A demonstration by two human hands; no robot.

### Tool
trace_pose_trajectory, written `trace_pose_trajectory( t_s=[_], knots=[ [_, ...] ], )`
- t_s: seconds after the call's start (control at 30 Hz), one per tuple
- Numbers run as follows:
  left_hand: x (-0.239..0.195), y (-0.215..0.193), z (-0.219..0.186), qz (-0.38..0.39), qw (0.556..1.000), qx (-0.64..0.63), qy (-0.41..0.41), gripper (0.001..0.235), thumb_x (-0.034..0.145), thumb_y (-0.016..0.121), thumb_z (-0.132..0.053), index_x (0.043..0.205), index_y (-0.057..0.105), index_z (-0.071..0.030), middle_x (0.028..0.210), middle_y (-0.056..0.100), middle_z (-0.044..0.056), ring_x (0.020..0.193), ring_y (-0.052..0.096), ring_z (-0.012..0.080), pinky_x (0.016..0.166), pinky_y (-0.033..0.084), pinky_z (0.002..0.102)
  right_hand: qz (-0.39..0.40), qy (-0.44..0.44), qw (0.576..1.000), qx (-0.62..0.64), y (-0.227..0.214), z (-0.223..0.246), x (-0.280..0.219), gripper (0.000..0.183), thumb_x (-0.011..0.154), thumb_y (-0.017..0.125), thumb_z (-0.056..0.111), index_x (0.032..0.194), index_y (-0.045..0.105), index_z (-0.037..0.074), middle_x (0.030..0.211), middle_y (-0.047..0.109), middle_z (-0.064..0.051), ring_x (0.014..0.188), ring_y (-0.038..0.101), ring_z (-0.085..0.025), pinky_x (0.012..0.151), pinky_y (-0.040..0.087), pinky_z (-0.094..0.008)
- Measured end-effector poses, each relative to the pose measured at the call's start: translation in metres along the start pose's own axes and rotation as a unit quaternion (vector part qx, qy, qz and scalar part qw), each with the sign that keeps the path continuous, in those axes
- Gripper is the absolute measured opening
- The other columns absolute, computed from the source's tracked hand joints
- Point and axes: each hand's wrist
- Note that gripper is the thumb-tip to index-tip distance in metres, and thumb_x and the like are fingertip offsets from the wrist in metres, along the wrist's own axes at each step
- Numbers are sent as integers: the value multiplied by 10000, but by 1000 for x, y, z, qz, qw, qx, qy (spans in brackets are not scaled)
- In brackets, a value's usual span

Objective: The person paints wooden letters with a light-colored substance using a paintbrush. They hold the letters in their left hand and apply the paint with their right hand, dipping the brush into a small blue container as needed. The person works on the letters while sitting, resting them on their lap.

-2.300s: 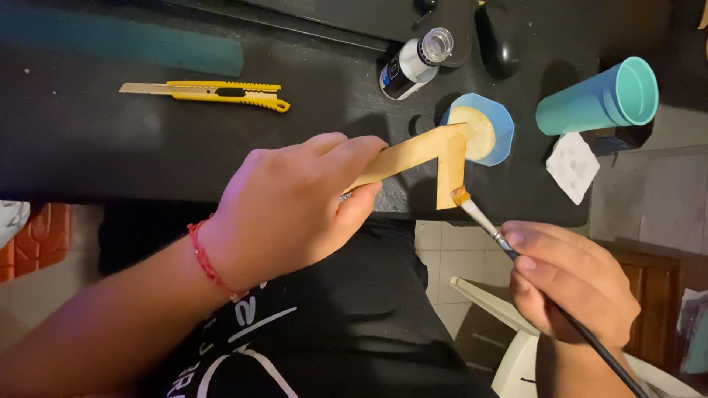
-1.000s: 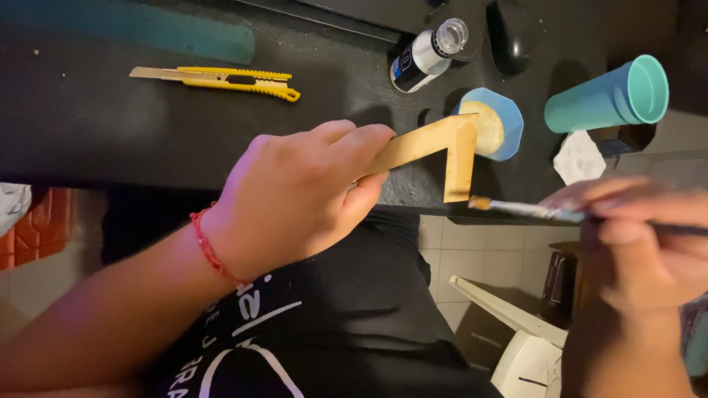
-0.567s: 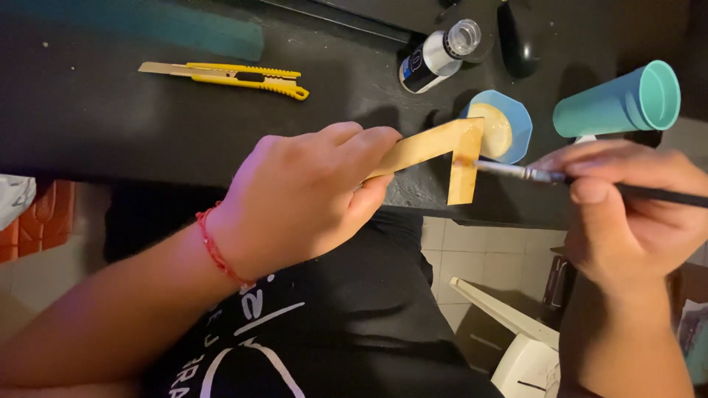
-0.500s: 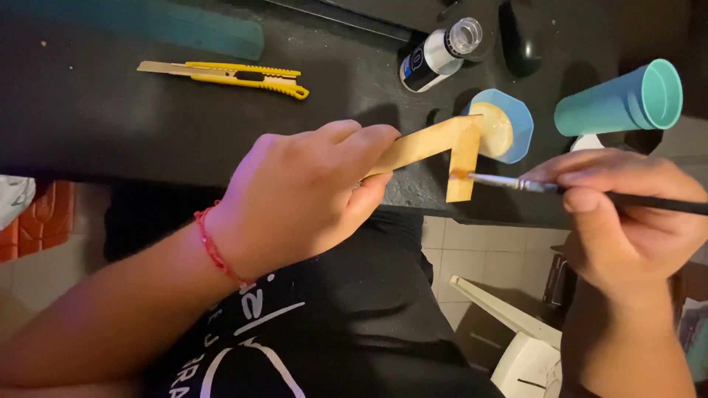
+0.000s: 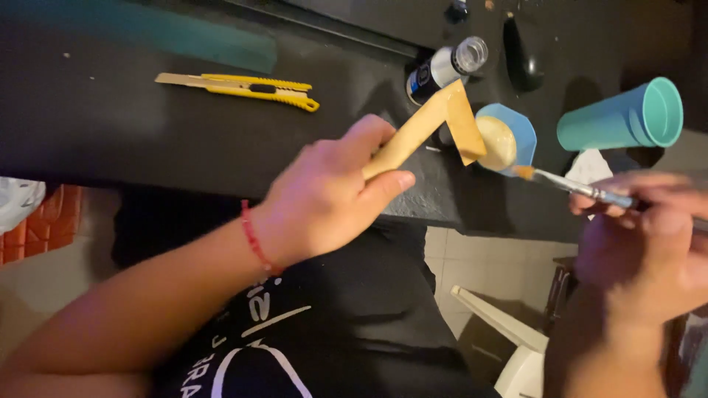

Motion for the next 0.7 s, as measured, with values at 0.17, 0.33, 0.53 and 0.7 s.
trace_pose_trajectory(
  t_s=[0.17,0.33,0.53,0.7],
  knots=[
    [-2,5,-17,61,977,-197,-57,126,908,496,-171,1025,485,-127,709,511,48,621,473,210,633,434,387,-95,-326,909,-243,64,14,10,259,1035,620,139,1011,536,-104,850,605,-315,770,678,-424,690,544,-442],
    [-6,6,-24,67,963,-246,-90,66,894,443,-135,921,503,-125,721,481,-3,640,426,149,602,402,334,-88,-318,919,-217,87,8,15,203,987,596,63,958,553,-133,833,624,-361,749,682,-442,717,593,-484],
    [-7,16,-25,50,923,-370,-92,197,860,474,-106,1011,600,-91,716,523,-3,593,443,108,554,405,276,-108,-341,908,-219,102,-7,7,155,945,629,15,951,588,-134,871,637,-362,770,686,-434,743,612,-478],
    [-9,14,-33,53,895,-427,-115,176,870,482,-88,1010,585,-59,677,530,23,537,437,105,497,391,265,-73,-293,914,-271,110,2,-7,88,952,605,-76,1017,584,-131,996,635,-399,887,696,-476,831,617,-506]
  ],
)
Point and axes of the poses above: each hand's wrist, its own x-axis towards the middle knuckle, its own y-axis out of the palm, z = x × y
